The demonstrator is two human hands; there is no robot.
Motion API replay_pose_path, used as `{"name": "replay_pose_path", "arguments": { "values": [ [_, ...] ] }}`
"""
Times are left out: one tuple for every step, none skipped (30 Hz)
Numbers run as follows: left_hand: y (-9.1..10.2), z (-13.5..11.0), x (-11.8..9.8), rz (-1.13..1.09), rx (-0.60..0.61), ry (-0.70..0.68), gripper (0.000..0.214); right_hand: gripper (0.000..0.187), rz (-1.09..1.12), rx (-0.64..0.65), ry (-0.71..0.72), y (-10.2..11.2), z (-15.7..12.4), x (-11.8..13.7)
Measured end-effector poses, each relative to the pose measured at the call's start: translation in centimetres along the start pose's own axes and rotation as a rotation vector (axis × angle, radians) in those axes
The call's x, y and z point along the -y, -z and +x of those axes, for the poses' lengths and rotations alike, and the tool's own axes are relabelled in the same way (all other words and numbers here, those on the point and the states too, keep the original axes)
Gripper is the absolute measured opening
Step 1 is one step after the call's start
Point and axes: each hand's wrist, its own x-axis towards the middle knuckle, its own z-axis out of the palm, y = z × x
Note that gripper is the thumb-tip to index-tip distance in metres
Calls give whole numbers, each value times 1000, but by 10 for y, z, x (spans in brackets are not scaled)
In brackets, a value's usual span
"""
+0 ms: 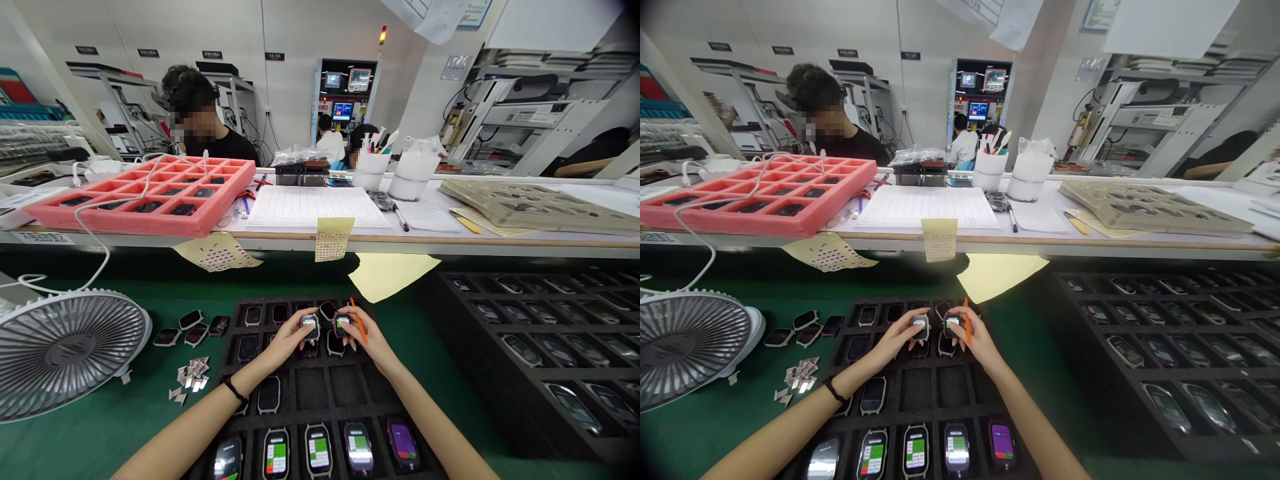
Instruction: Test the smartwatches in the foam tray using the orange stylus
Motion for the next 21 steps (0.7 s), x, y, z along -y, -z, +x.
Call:
{"name": "replay_pose_path", "arguments": {
  "values": [
    [0, -1, 0, 3, 10, -9, 53, 33, 1, 0, 1, 0, 0, 0],
    [0, -2, 0, 8, 22, -22, 56, 34, -1, 1, 1, 0, 0, -1],
    [-1, -3, 0, 18, 35, -36, 61, 35, -4, 5, 0, 0, 0, -1],
    [-1, -4, 0, 33, 48, -50, 66, 36, -8, 9, -2, 0, 0, -1],
    [-1, -4, 0, 55, 57, -64, 69, 36, -12, 11, -5, 0, 0, -1],
    [-1, -5, 1, 85, 61, -77, 72, 36, -13, 10, -8, 0, 0, -1],
    [-1, -5, 1, 124, 58, -89, 72, 35, -15, 8, -10, 1, 0, -1],
    [-2, -5, 1, 170, 48, -104, 70, 34, -16, 6, -13, 1, 0, -1],
    [-2, -6, 1, 223, 33, -121, 67, 34, -19, 7, -14, 1, 1, -1],
    [-2, -6, 0, 281, 16, -142, 62, 33, -24, 11, -14, 1, 1, -1],
    [-3, -7, -2, 343, -2, -171, 58, 33, -31, 16, -9, 0, 1, -1],
    [-3, -9, -4, 408, -19, -215, 53, 33, -39, 18, 1, -1, 0, -1],
    [-4, -11, -7, 473, -32, -273, 49, 34, -46, 21, 15, -3, 0, -2],
    [-5, -13, -10, 538, -43, -341, 45, 34, -51, 24, 29, -6, -1, -2],
    [-7, -16, -13, 599, -51, -413, 43, 35, -56, 33, 42, -9, -2, -2],
    [-8, -18, -16, 654, -58, -478, 42, 35, -61, 47, 53, -14, -4, -1],
    [-9, -21, -18, 701, -58, -528, 41, 35, -70, 65, 61, -18, -5, 0],
    [-9, -22, -20, 740, -54, -560, 42, 35, -85, 83, 68, -23, -7, 1],
    [-9, -24, -21, 776, -46, -577, 44, 35, -107, 94, 75, -28, -8, 3],
    [-9, -25, -21, 808, -39, -584, 46, 35, -134, 100, 83, -33, -9, 5],
    [-7, -26, -21, 836, -33, -583, 49, 35, -164, 104, 89, -38, -9, 7]
  ]
}}
